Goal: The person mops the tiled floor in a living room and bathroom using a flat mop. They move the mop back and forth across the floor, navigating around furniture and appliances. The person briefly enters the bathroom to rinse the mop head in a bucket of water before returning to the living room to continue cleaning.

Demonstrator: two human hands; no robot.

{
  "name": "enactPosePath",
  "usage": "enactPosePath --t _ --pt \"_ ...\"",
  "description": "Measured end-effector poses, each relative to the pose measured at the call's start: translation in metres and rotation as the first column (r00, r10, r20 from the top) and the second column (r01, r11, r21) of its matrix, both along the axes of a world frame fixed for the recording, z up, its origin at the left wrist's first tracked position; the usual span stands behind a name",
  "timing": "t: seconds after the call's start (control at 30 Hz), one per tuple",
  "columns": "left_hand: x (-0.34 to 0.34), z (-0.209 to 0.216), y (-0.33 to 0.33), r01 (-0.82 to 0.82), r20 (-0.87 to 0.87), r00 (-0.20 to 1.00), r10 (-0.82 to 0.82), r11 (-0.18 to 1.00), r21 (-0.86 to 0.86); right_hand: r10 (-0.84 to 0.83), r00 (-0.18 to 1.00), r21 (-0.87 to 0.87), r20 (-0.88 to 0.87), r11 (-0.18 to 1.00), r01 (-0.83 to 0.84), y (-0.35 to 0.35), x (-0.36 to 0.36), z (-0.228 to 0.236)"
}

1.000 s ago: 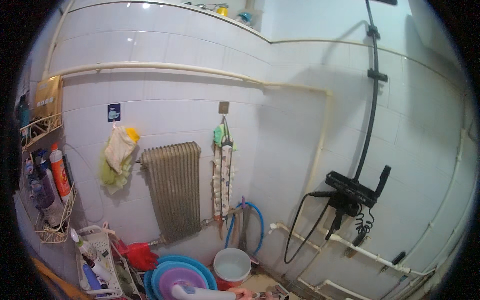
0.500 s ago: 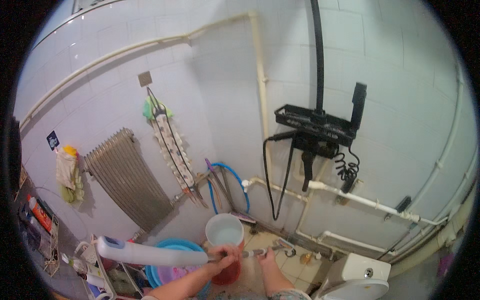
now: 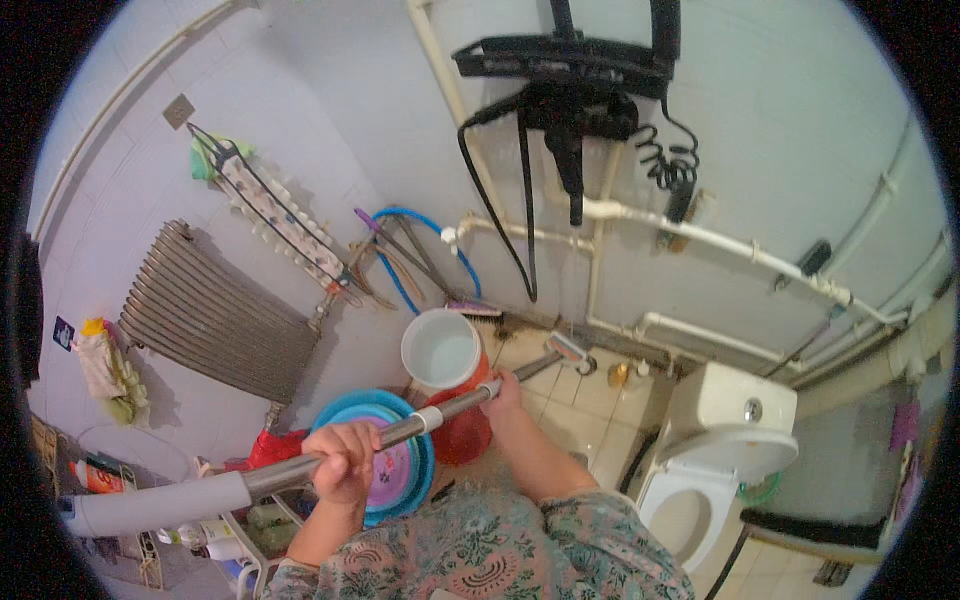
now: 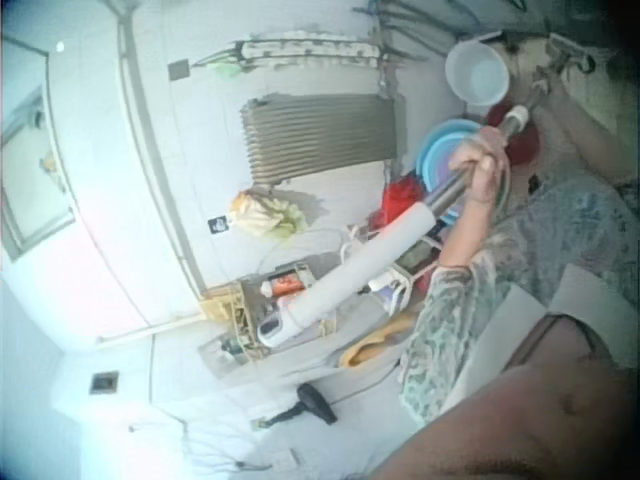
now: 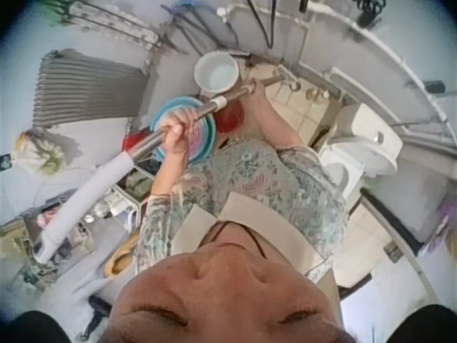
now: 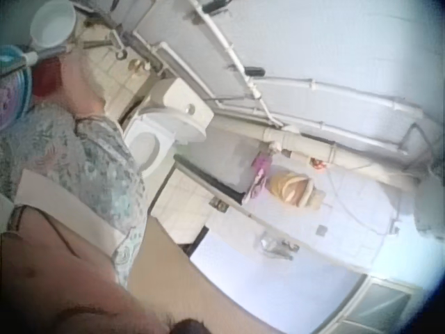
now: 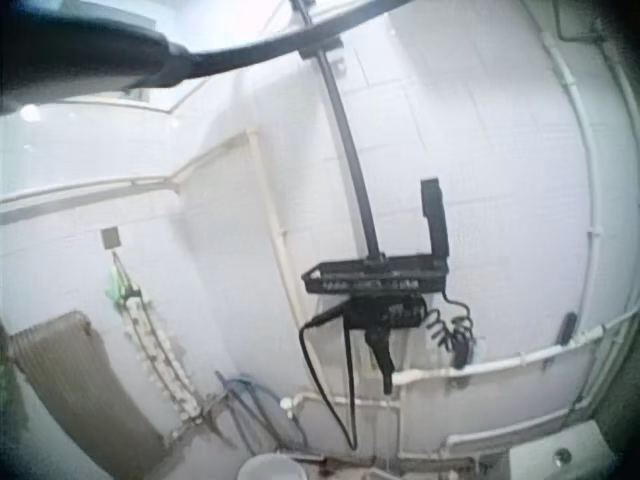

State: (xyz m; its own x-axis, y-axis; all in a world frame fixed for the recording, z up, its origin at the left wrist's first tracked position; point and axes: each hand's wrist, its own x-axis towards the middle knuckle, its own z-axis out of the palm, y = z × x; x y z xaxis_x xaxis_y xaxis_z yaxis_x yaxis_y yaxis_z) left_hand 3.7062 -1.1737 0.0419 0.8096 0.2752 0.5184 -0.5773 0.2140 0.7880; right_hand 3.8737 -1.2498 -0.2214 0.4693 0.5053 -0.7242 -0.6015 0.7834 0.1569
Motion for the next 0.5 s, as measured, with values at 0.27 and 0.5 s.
enactPosePath --t 0.27,0.5 --pt "-0.052 0.062 0.018 -0.14 0.01 0.99 0.14 0.99 -0.01 0.028 0.999 -0.192 0.038 0.981 -0.02 -0.009 0.007 -0.02" --pt "-0.103 0.139 0.03 -0.148 0.32 0.934 0.161 0.987 -0.063 0.078 0.995 -0.189 -0.058 0.978 -0.087 0.0 0.032 -0.085"
